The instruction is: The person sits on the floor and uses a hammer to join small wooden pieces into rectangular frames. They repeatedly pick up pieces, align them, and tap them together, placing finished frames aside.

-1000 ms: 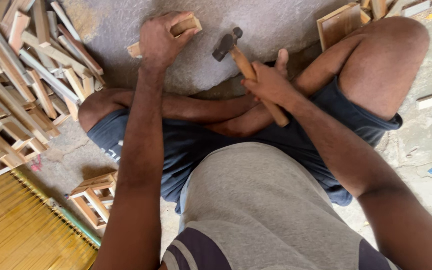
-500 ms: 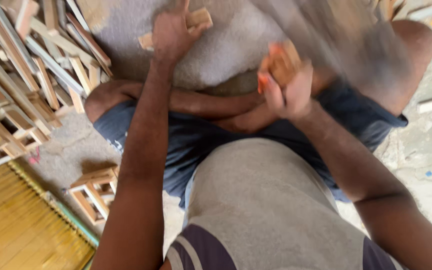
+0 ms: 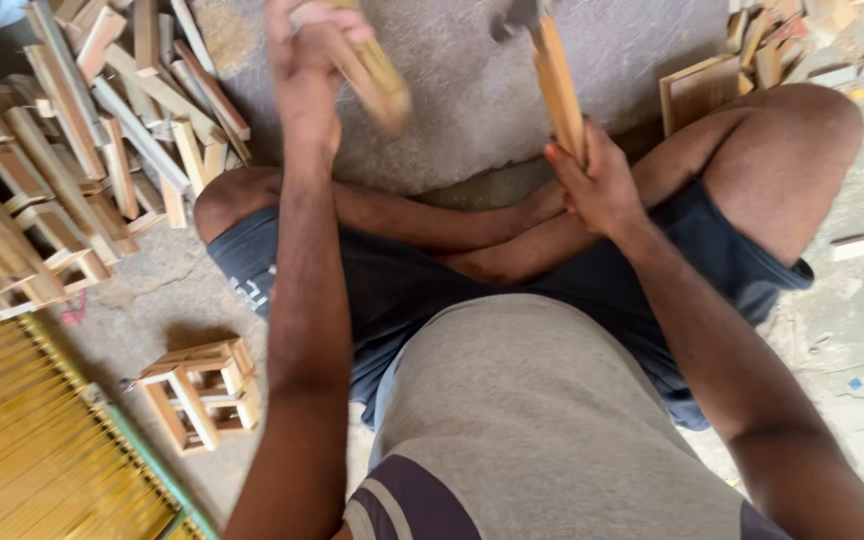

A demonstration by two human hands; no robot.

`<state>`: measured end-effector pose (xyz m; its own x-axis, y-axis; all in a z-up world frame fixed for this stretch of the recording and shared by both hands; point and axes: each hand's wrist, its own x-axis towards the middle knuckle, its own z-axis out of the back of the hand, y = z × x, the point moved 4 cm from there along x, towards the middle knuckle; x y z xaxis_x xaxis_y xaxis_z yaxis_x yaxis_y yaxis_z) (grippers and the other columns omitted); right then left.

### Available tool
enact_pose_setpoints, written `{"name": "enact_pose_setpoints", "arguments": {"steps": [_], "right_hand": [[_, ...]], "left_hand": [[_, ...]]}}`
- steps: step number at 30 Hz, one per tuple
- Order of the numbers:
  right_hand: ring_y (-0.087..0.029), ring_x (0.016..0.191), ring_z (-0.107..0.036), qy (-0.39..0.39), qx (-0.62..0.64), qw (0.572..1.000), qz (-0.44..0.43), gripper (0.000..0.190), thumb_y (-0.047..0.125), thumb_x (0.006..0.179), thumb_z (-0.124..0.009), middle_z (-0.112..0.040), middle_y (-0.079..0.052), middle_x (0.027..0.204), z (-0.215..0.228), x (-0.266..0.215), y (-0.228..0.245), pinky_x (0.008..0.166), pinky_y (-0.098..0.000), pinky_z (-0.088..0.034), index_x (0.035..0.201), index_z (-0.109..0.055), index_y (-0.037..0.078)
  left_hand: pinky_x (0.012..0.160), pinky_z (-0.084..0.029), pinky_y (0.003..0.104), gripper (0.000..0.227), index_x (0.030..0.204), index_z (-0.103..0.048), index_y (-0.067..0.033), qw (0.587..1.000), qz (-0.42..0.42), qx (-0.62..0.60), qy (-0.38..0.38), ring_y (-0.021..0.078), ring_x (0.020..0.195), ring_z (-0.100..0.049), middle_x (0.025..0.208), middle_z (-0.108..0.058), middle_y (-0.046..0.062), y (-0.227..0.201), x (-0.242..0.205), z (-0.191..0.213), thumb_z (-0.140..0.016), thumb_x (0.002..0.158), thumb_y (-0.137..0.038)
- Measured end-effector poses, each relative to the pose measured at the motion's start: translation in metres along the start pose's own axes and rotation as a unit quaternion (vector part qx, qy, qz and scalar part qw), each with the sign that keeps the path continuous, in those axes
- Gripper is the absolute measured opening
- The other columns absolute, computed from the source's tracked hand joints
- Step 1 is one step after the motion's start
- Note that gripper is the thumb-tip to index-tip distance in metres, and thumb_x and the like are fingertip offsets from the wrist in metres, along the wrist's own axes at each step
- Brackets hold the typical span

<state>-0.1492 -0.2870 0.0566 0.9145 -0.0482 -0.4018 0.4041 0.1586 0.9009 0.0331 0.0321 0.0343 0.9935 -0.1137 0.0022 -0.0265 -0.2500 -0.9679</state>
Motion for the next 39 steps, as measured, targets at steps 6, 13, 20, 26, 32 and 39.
{"name": "enact_pose_setpoints", "arguments": {"steps": [6, 13, 20, 26, 32, 39], "right_hand": [[-0.007, 0.044, -0.047, 0.003, 0.04, 0.99, -0.138, 0.028, 0.029, 0.104, -0.066, -0.051, 0.001, 0.064, -0.009, 0.005, -0.027, 0.037, -0.0253, -0.038, 0.102, -0.05, 0.006], [-0.006, 0.046, -0.049, 0.024, 0.042, 0.996, -0.068, 0.033, 0.032, 0.108, -0.068, -0.053, -0.001, 0.065, -0.009, 0.023, -0.009, 0.039, -0.0256, -0.041, 0.102, -0.054, 0.002], [-0.007, 0.042, -0.043, -0.004, 0.276, 0.958, -0.077, 0.029, 0.033, 0.108, -0.064, -0.047, 0.002, 0.064, -0.001, 0.01, -0.014, 0.036, -0.0247, -0.039, 0.111, -0.049, 0.007], [-0.007, 0.04, -0.043, 0.162, 0.153, 0.964, -0.142, 0.031, 0.03, 0.101, -0.066, -0.048, 0.002, 0.062, -0.061, 0.016, -0.018, 0.033, -0.0253, -0.037, 0.117, -0.053, 0.007], [-0.007, 0.037, -0.044, 0.085, 0.122, 0.977, -0.15, 0.033, 0.035, 0.1, -0.065, -0.049, 0.003, 0.06, -0.056, 0.02, -0.018, 0.033, -0.0252, -0.039, 0.118, -0.05, 0.012], [-0.015, 0.046, -0.057, 0.022, -0.105, 0.99, 0.094, 0.033, 0.031, 0.107, -0.064, -0.06, -0.004, 0.061, -0.029, 0.01, 0.0, 0.055, -0.0437, -0.043, 0.117, -0.053, 0.001]], "left_hand": [[0.072, -0.063, 0.041, 0.047, 0.146, -0.055, -0.0172, 0.882, 0.152, 0.419, -0.153, 0.02, 0.078, -0.078, 0.094, -0.079, 0.008, -0.024, -0.056, 0.028, -0.067, 0.104, -0.034], [0.073, -0.059, 0.041, 0.037, 0.127, -0.076, -0.0179, 0.736, -0.017, 0.631, 0.244, 0.0228, 0.071, -0.074, 0.091, -0.079, 0.01, 0.009, -0.016, -0.049, -0.087, 0.094, -0.031], [0.084, -0.064, 0.033, 0.037, 0.117, -0.077, -0.0083, 0.83, -0.082, 0.514, 0.199, 0.0214, 0.094, -0.079, 0.109, -0.079, 0.011, 0.032, -0.004, -0.032, -0.094, 0.086, -0.02], [0.08, -0.062, 0.037, 0.039, 0.118, -0.077, -0.0076, 0.816, -0.131, 0.534, 0.18, 0.0263, 0.092, -0.078, 0.107, -0.078, 0.014, 0.026, -0.013, -0.036, -0.095, 0.085, -0.018], [0.08, -0.062, 0.035, 0.037, 0.117, -0.077, -0.0103, 0.821, -0.111, 0.528, 0.187, 0.0239, 0.091, -0.079, 0.106, -0.079, 0.011, 0.017, -0.013, -0.033, -0.094, 0.086, -0.021], [0.08, -0.063, 0.035, 0.036, 0.115, -0.078, -0.0094, 0.829, -0.122, 0.509, 0.195, 0.0221, 0.091, -0.08, 0.104, -0.08, 0.01, 0.017, -0.011, -0.036, -0.095, 0.086, -0.023]]}}
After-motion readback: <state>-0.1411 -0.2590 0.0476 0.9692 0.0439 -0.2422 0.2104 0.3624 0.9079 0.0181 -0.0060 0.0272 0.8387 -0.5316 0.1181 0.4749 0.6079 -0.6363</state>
